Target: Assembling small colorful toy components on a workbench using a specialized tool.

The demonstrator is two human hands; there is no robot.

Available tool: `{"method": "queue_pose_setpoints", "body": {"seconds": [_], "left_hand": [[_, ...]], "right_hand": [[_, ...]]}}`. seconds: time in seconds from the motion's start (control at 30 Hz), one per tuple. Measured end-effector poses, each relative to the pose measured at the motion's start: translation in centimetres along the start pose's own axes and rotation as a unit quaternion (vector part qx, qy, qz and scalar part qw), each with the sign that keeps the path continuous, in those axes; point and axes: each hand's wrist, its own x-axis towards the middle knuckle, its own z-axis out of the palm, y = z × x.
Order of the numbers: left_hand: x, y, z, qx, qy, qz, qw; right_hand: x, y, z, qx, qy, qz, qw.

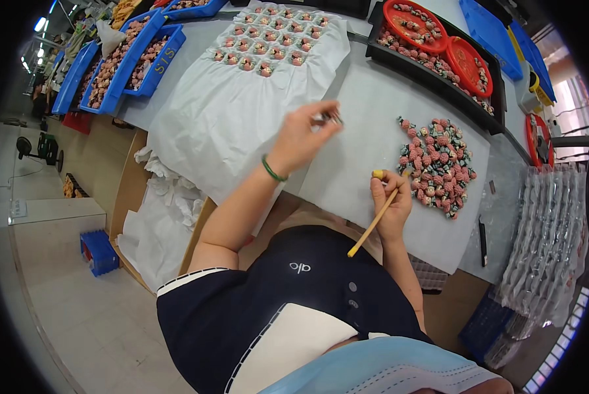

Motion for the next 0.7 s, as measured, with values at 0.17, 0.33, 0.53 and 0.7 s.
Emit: {"method": "queue_pose_setpoints", "body": {"seconds": [0.17,0.33,0.53,0.7], "left_hand": [[6.7,-4.1,-6.0,0.274,0.117,0.073,0.952],[8.5,-8.7,-6.2,0.430,0.118,0.128,0.886],[7.9,-9.1,-3.4,0.582,0.119,0.141,0.792],[7.9,-9.7,-2.2,0.571,0.015,0.038,0.820]], "right_hand": [[0.1,0.9,0.1,-0.022,-0.011,0.025,0.999],[1.2,2.0,-0.8,-0.013,-0.027,0.036,0.999],[2.3,2.8,-1.6,-0.011,-0.035,0.038,0.999],[2.3,2.9,-2.4,-0.022,-0.032,0.041,0.998]]}}
